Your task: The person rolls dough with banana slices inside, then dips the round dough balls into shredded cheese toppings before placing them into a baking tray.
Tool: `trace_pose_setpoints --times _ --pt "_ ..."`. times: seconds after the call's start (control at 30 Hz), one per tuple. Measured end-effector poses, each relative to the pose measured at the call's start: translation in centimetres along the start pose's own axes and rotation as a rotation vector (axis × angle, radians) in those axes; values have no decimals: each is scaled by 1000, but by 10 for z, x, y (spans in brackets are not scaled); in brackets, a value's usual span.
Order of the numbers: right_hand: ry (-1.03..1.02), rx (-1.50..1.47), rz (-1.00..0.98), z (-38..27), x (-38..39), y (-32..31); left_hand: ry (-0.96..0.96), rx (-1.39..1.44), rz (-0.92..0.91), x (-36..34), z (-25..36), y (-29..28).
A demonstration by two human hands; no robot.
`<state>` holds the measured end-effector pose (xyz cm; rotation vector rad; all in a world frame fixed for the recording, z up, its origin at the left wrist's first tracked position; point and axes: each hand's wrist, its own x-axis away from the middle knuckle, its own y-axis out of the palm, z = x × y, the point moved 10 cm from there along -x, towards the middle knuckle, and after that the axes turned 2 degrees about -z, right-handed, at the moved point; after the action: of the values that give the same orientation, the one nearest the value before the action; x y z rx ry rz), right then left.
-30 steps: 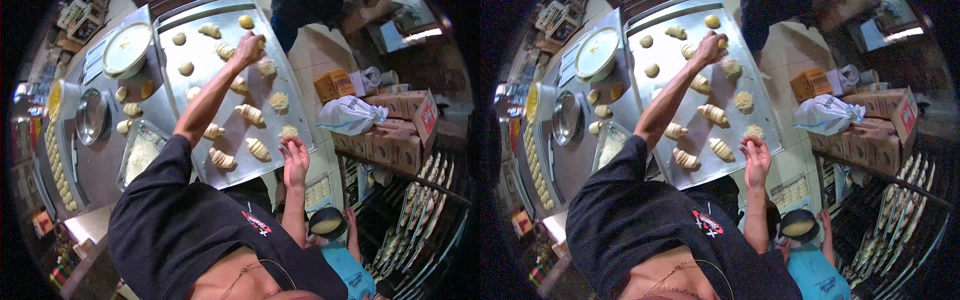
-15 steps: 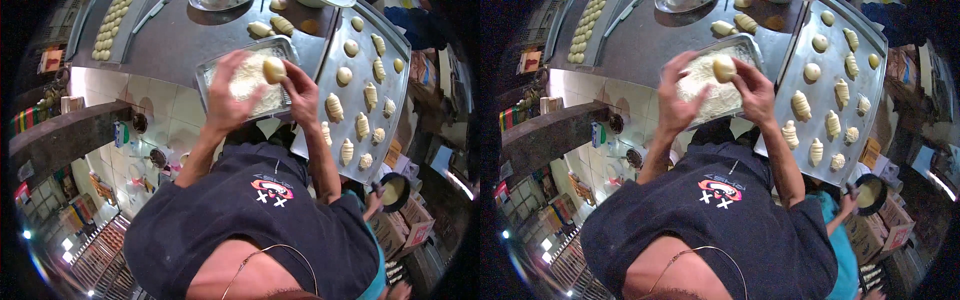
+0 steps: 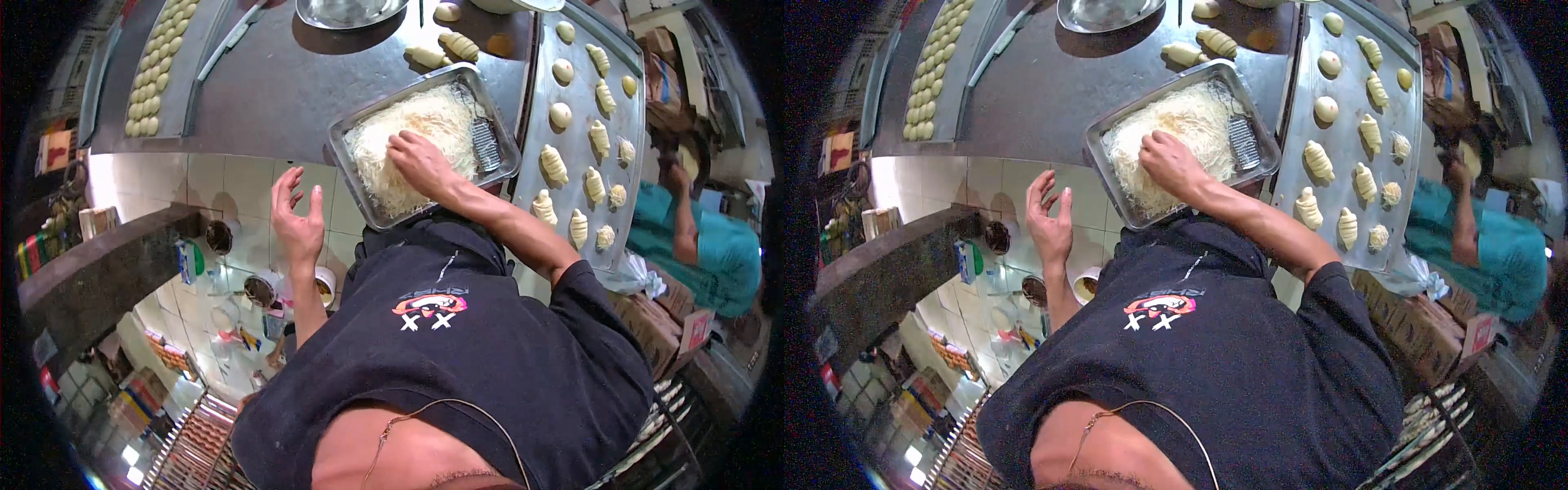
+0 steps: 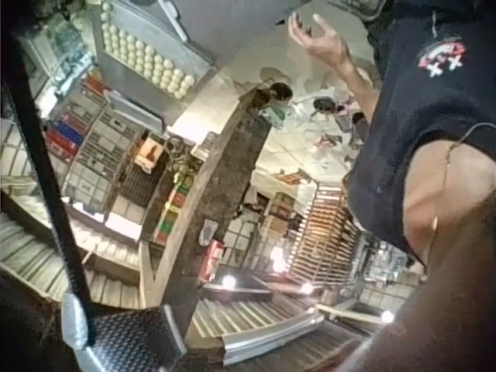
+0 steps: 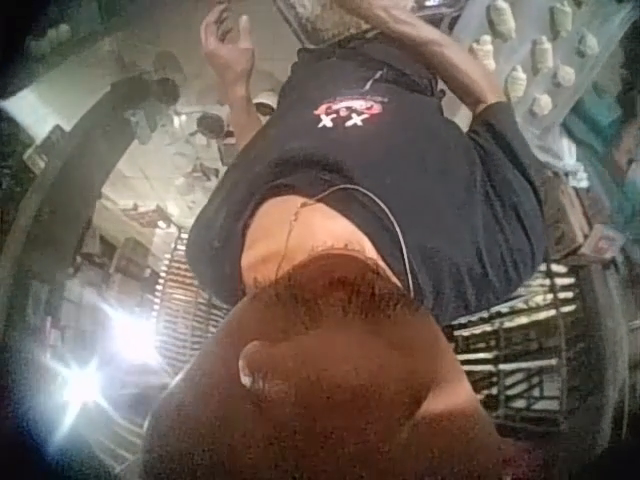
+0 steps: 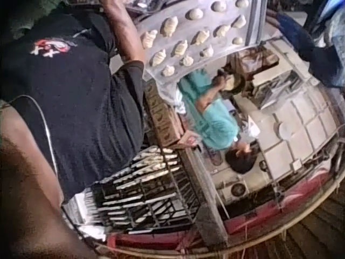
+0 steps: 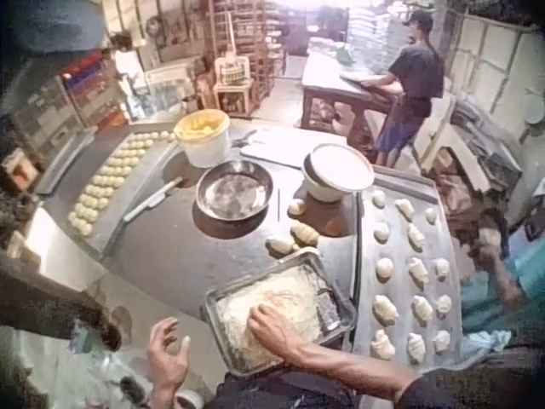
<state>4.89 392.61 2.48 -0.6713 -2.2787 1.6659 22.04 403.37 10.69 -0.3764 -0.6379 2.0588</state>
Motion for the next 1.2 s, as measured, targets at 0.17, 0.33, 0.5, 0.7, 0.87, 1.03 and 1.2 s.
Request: trace_pose_setpoints --times 0.17,0.33,0.5,0.7,0.87,1.03,1.2 --pt "321 -61 280 50 17 -45 68 -2 -115 -22 7 25" --pt "267 263 -32 11 -20 10 248 51 -193 -51 58 51" --pt "533 -765 175 110 8 -25 309 32 -303 -61 80 89" --pt "430 -2203 370 136 74 -29 522 -18 -524 -51 158 170" --pt "205 -2502 659 156 143 -51 718 -42 -760 -7 243 269" --pt "575 -2279 1024 199 255 -93 764 -111 -900 28 301 376" --pt "798 -1696 1239 227 417 -108 1024 50 -933 61 379 564"
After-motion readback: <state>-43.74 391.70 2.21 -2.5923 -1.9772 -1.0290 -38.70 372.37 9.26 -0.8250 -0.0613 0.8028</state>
